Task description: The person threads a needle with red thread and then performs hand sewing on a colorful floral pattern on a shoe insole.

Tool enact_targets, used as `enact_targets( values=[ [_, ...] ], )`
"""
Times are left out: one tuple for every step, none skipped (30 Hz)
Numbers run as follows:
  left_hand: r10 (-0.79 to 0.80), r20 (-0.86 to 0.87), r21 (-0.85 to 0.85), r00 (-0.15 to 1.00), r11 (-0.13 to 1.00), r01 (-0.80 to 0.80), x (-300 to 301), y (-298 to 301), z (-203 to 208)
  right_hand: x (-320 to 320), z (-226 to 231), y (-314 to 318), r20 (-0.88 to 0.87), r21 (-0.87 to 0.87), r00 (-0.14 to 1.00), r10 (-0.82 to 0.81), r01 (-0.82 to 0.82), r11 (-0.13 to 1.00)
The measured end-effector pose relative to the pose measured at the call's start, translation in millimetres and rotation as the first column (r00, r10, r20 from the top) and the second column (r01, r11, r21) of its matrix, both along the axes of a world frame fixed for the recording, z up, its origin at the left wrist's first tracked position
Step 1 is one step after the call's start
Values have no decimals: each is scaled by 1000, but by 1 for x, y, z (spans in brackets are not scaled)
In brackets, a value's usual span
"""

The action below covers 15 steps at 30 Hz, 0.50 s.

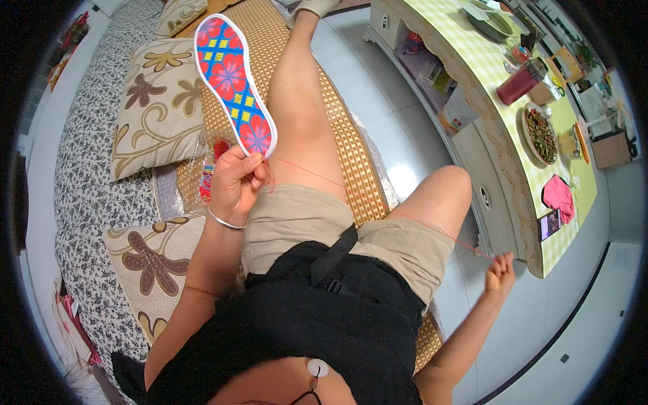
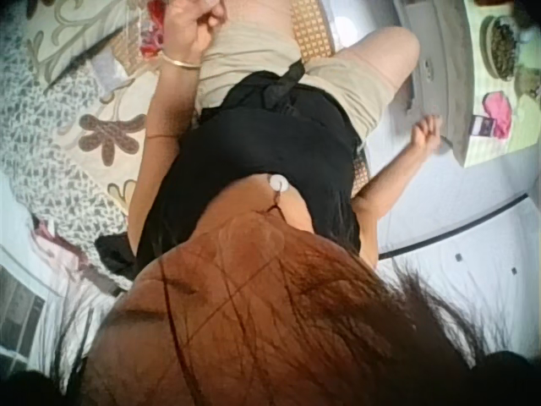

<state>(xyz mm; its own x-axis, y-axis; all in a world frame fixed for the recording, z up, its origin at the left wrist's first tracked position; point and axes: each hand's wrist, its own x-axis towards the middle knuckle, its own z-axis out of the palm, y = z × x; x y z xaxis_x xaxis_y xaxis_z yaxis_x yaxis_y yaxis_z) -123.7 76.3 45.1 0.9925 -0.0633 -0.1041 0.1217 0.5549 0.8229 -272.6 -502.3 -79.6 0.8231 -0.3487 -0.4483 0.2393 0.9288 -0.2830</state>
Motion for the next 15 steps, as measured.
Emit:
enact_targets(
  values=[
    [32,-1,13,999,999,-32,1,3,2,-6,3,-16,-140,-48,980,-143,138,989],
    [46,-3,14,999,999,-46,5,5,3,-32,-16,-59,-185,-129,959,-213,192,973],
    [55,-7,37,998,998,-55,10,10,1,-66,-42,-118,-226,-221,932,-283,234,947],
    [91,-3,-4,996,996,-91,13,21,-4,-98,-56,-173,-270,-343,907,-323,222,912],
    [135,4,-24,991,991,-135,13,31,-5,-113,-60,-196,-344,-435,828,-442,277,857],
    [170,14,-39,985,985,-170,14,38,-5,-123,-62,-205,-391,-512,738,-550,322,796],
    [188,100,-79,977,980,-180,15,47,-8,-136,-58,-215,-416,-592,642,-644,346,728],
    [162,87,-65,983,985,-157,14,45,-6,-145,-54,-223,-415,-667,557,-719,351,657],
    [136,76,-48,988,990,-132,13,42,-3,-146,-50,-226,-400,-721,500,-768,347,600],
    [103,63,-29,993,994,-102,11,37,-1,-143,-46,-221,-380,-761,467,-798,332,557],
    [74,88,-93,993,994,-66,11,32,-2,-132,-44,-217,-345,-797,467,-814,312,517],
    [6,140,-151,990,988,15,12,25,1,-115,-43,-203,-309,-822,510,-803,281,495],
    [-59,193,-202,979,974,98,11,16,4,-89,-41,-182,-268,-840,588,-763,244,484],
    [-120,246,-239,962,954,180,9,7,7,-55,-34,-142,-230,-851,704,-672,190,490],
    [-270,279,-283,922,894,347,7,-1,3,-11,-9,-76,-184,-854,830,-526,130,504]
  ],
)
